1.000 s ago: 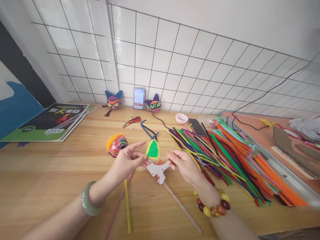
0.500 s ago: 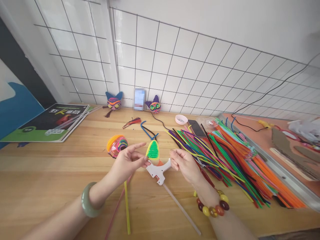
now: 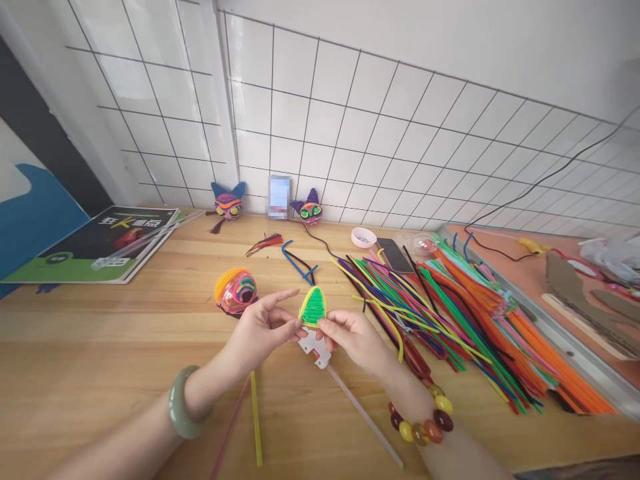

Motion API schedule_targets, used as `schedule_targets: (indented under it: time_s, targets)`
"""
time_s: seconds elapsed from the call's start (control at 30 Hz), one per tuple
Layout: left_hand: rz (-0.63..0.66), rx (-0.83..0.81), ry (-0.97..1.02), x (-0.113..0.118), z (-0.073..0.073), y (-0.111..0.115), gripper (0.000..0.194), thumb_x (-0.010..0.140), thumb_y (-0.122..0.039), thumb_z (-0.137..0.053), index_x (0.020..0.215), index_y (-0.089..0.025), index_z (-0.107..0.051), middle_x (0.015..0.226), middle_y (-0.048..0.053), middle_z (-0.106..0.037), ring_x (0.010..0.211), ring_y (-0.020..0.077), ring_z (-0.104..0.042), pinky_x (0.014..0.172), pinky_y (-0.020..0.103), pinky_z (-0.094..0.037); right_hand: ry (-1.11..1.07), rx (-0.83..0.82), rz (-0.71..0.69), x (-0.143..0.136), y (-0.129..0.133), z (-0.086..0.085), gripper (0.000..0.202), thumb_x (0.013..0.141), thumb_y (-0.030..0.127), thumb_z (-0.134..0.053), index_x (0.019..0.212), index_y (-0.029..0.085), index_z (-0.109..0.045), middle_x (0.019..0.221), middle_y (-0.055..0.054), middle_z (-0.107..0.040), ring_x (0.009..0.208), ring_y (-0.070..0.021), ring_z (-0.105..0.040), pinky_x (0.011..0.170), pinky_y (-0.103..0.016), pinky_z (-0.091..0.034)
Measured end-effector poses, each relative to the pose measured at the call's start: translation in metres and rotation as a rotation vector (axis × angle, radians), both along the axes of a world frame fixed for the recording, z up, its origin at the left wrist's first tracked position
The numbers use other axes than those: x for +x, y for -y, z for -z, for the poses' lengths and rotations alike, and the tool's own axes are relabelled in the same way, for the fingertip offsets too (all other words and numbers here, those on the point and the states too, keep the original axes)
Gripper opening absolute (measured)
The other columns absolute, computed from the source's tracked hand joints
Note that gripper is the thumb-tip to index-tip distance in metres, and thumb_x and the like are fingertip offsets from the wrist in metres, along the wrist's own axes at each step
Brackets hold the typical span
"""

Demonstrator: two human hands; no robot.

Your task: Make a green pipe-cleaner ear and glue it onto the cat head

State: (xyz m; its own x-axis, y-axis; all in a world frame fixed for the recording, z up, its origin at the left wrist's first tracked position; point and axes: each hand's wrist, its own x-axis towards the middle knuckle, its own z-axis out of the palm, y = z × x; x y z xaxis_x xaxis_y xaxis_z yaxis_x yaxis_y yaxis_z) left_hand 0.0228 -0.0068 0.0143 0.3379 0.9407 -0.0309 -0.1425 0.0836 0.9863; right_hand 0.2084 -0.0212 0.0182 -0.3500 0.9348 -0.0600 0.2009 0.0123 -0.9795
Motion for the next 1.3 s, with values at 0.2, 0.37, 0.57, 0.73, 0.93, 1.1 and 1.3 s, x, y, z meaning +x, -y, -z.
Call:
schedule_targets:
  time_s: [0.2, 0.37, 0.57, 0.73, 0.93, 1.1, 1.3]
  targets:
    - [0.022, -0.012, 0.027, 0.001, -0.001, 0.002, 0.058, 0.067, -0.024, -0.067, 0.117, -0.010, -0.043, 0.066, 0.004, -0.070, 0.063, 0.0180, -0.066, 0.058, 0.026, -0.051, 0.063, 0.044, 0.028, -0.001, 0.001, -0.002, 0.033, 0.083, 0.040, -0.048, 0.065, 0.015, -0.061, 0.049, 0.003, -0.049, 0.047, -0.0092, -0.045, 0.053, -0.022, -0.038]
    - [0.030, -0.016, 0.034, 0.000, 0.000, 0.003, 0.058, 0.068, -0.021, -0.067, 0.119, -0.009, -0.042, 0.066, 0.003, -0.070, 0.063, 0.0165, -0.066, 0.058, 0.025, -0.051, 0.061, 0.042, -0.035, 0.003, 0.002, -0.005, 0.040, 0.085, 0.044, -0.042, 0.070, 0.013, -0.064, 0.050, 0.001, -0.051, 0.050, -0.0107, -0.049, 0.054, -0.023, -0.039]
    - [0.016, -0.015, 0.030, -0.001, 0.000, 0.000, 0.057, 0.068, -0.023, -0.067, 0.118, -0.012, -0.043, 0.067, 0.003, -0.071, 0.064, 0.0181, -0.067, 0.059, 0.027, -0.052, -0.011, -0.019, -0.136, 0.007, 0.000, -0.005, 0.045, 0.084, 0.048, -0.041, 0.077, 0.011, -0.066, 0.053, 0.000, -0.054, 0.051, -0.0112, -0.051, 0.056, -0.024, -0.040]
    - [0.006, -0.024, 0.034, -0.001, -0.002, -0.001, 0.058, 0.068, -0.024, -0.067, 0.118, -0.011, -0.043, 0.066, 0.004, -0.071, 0.063, 0.0176, -0.066, 0.058, 0.026, -0.052, -0.050, -0.083, -0.168, 0.007, -0.001, -0.003, 0.031, 0.076, 0.041, -0.057, 0.090, 0.014, -0.065, 0.076, -0.004, -0.064, 0.053, -0.0102, -0.052, 0.050, -0.022, -0.039]
    - [0.013, -0.028, 0.040, -0.001, -0.001, -0.001, 0.059, 0.067, -0.026, -0.068, 0.119, -0.010, -0.043, 0.066, 0.004, -0.071, 0.062, 0.0173, -0.066, 0.059, 0.026, -0.052, -0.093, -0.080, -0.107, 0.009, -0.003, -0.006, 0.029, 0.073, 0.042, -0.060, 0.084, 0.015, -0.065, 0.072, -0.001, -0.061, 0.051, -0.0080, -0.046, 0.048, -0.021, -0.036]
    - [0.021, -0.029, 0.035, 0.000, 0.001, -0.001, 0.060, 0.067, -0.025, -0.068, 0.119, -0.010, -0.042, 0.066, 0.004, -0.071, 0.062, 0.0175, -0.066, 0.058, 0.026, -0.051, -0.173, -0.081, 0.028, 0.013, -0.004, -0.005, 0.029, 0.077, 0.040, -0.056, 0.073, 0.013, -0.063, 0.069, -0.002, -0.057, 0.047, -0.0054, -0.040, 0.047, -0.021, -0.030]
    - [0.038, -0.017, 0.023, 0.001, 0.000, 0.002, 0.060, 0.067, -0.027, -0.068, 0.118, -0.010, -0.043, 0.065, 0.004, -0.071, 0.063, 0.0193, -0.067, 0.060, 0.029, -0.052, -0.313, -0.089, 0.264, 0.015, -0.007, -0.001, 0.029, 0.072, 0.041, -0.062, 0.084, 0.015, -0.063, 0.065, 0.001, -0.052, 0.045, -0.0059, -0.040, 0.045, -0.022, -0.030]
